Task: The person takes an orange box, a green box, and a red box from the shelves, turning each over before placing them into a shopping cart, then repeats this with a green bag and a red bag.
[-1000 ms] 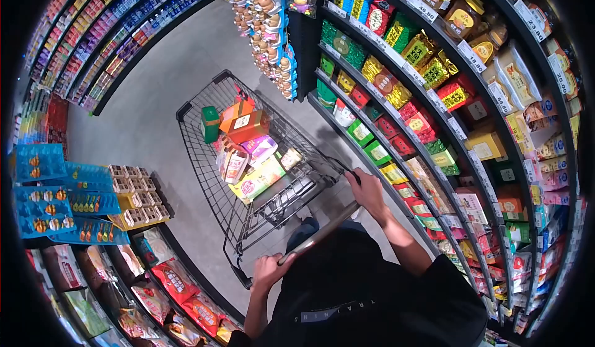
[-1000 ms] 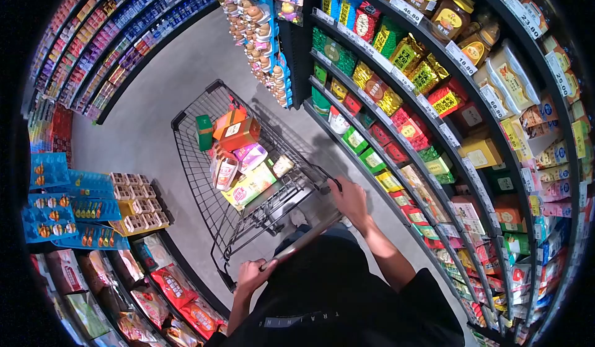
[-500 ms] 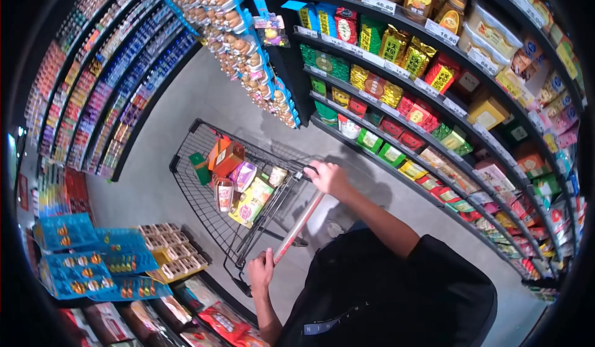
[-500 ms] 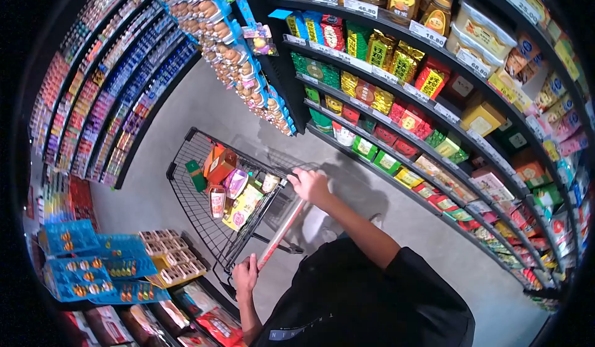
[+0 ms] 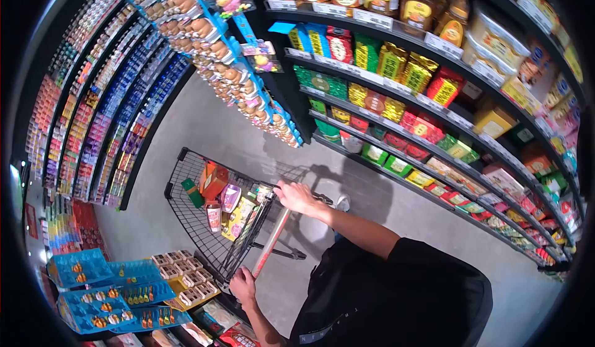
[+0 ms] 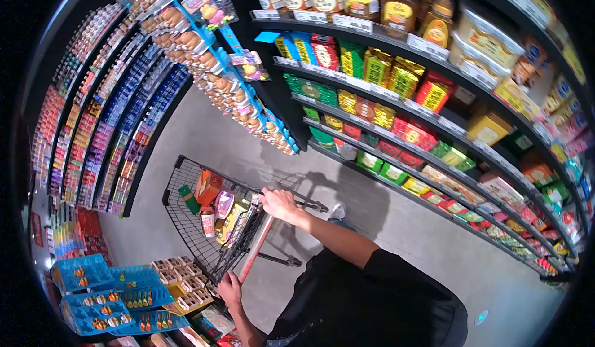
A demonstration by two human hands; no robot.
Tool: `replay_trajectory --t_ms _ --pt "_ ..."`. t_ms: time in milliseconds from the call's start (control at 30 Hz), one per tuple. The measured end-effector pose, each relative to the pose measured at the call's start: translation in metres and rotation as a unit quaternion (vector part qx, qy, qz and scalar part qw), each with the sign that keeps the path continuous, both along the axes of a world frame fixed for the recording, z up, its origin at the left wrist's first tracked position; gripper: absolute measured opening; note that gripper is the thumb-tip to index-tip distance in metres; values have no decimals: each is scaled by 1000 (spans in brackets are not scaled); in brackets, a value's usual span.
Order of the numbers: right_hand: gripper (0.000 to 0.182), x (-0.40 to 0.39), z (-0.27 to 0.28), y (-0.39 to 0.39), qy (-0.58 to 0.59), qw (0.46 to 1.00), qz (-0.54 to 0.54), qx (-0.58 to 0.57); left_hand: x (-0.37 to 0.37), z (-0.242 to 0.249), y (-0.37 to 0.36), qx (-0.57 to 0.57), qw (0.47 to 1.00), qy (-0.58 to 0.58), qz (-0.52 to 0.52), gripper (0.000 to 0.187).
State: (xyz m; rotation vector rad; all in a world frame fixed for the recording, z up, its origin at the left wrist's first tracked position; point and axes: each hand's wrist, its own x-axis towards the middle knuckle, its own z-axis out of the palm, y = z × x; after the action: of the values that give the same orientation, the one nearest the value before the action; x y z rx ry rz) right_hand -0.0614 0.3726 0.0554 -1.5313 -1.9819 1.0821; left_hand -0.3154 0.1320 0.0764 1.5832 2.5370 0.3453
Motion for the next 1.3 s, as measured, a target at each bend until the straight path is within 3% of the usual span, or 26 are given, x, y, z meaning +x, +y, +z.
replay_trajectory --t_ms 100,167,300,367,500,633,833,967,1033,1067,1100,1167,1267,1300 --pt "33 -7 -5 14 12 1000 23 9 20 1 17 88 992 -22 84 38" --pt "35 -5 4 20 16 998 55 -27 35 -5 34 90 993 17 80 35" --pt "39 -2 19 37 -16 991 120 -57 52 -18 88 165 983 -33 72 35" --pt "42 -7 12 43 -19 987 137 -83 54 -16 110 57 994 39 81 38" --pt "45 -23 7 63 -18 979 176 -104 42 -5 128 37 996 53 56 44" --pt "45 -44 2 85 -8 977 180 -111 16 -14 149 77 994 57 60 38" --pt "46 -76 -5 119 2 979 173 -109 -12 -20 182 15 994 81 77 45" --pt "48 -83 -2 139 5 983 160 -85 -18 -6 206 -70 995 68 20 43" --pt "50 -76 10 145 6 977 187 -106 -23 8 224 -128 990 -42 -52 43" --pt "54 -76 1 146 4 981 174 -87 -17 24 236 -157 983 44 -88 36" --pt "54 -68 7 151 6 984 148 -96 -15 40 258 -164 979 45 -115 36" --pt "59 -40 29 159 78 971 171 -151 -8 60 297 -53 969 -89 -225 26" --pt "51 -9 5 166 183 980 2 -85 23 76 371 28 926 -188 -325 19" --pt "46 7 13 168 150 984 -68 -64 36 75 395 44 900 -223 -373 18"
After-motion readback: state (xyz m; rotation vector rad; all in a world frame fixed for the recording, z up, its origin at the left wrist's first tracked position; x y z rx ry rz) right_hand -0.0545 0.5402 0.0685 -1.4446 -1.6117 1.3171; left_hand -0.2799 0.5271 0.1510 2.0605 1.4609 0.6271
